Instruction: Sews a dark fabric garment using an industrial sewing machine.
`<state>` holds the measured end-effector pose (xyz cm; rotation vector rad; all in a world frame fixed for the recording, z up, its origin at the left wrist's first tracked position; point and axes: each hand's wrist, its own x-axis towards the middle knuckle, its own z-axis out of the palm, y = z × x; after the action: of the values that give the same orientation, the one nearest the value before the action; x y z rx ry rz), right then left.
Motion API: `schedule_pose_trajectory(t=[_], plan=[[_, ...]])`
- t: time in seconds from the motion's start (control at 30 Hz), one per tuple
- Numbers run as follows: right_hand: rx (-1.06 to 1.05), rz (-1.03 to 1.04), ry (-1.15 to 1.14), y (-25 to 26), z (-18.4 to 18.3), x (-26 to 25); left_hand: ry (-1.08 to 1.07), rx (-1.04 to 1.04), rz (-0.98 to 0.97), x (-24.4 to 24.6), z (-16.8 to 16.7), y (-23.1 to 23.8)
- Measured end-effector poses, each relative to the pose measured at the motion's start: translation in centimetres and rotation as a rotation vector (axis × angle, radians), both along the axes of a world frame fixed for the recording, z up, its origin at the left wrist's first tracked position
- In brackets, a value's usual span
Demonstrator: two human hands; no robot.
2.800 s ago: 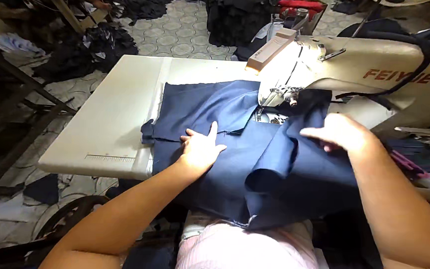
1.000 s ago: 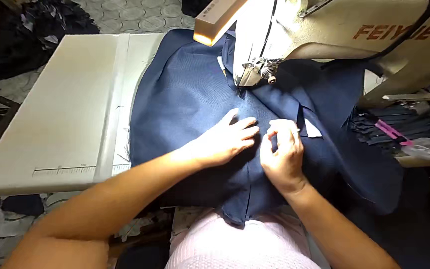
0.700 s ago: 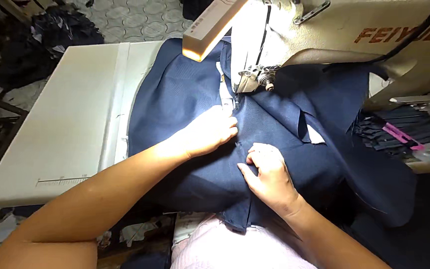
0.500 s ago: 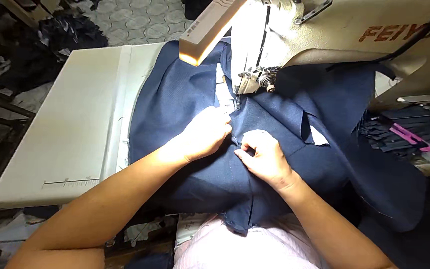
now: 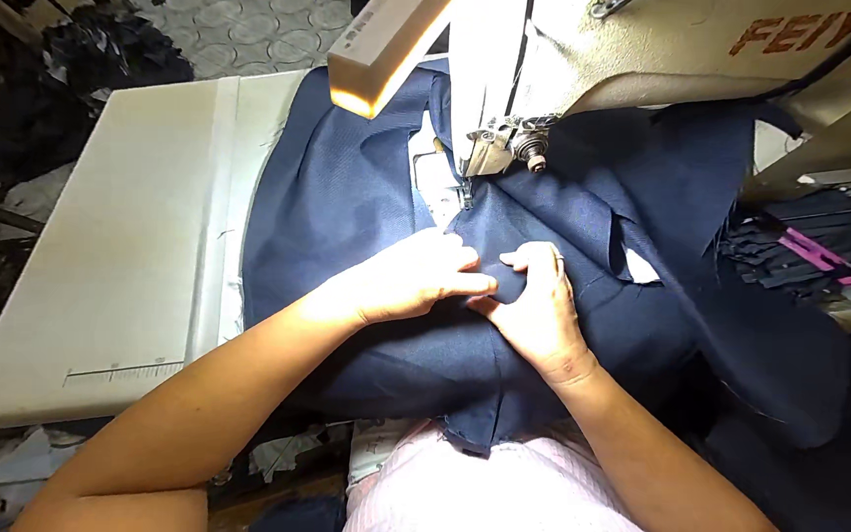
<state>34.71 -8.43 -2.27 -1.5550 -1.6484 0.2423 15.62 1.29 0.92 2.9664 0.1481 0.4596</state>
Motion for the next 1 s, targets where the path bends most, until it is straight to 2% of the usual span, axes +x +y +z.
schedule_pose_trajectory(t=[0.13, 0.27, 0.5, 0.63, 0.73, 0.87, 1.0], plan=[[-0.029, -0.02, 0.061, 0.0, 0.2, -0.1, 0.049, 0.036, -0.02, 0.4, -0.2, 0.2], [-0.043, 0.016, 0.036, 0.0, 0.2, 0.0, -0.011, 0.084, 0.015, 0.4, 0.0, 0.6], [-0.041, 0.258, -0.171, 1.4, 0.7, 0.5, 0.016, -0.075, 0.117, -0.5, 0.0, 0.9], [0.061, 0.413, -0.131, 3.4, 0.2, 0.7, -0.053, -0.156, 0.17, -1.0, -0.1, 0.7], [0.101, 0.299, -0.039, 2.6, -0.7, 0.5, -0.099, -0.203, 0.22, -1.5, -0.1, 0.8], [0.051, 0.129, -0.051, 1.0, -1.0, -0.2, -0.089, -0.292, 0.278, -1.7, 0.0, 0.9], [-0.019, 0.278, -0.116, 2.6, -0.1, 0.9, -0.001, -0.338, 0.284, -1.4, 0.7, 1.2]])
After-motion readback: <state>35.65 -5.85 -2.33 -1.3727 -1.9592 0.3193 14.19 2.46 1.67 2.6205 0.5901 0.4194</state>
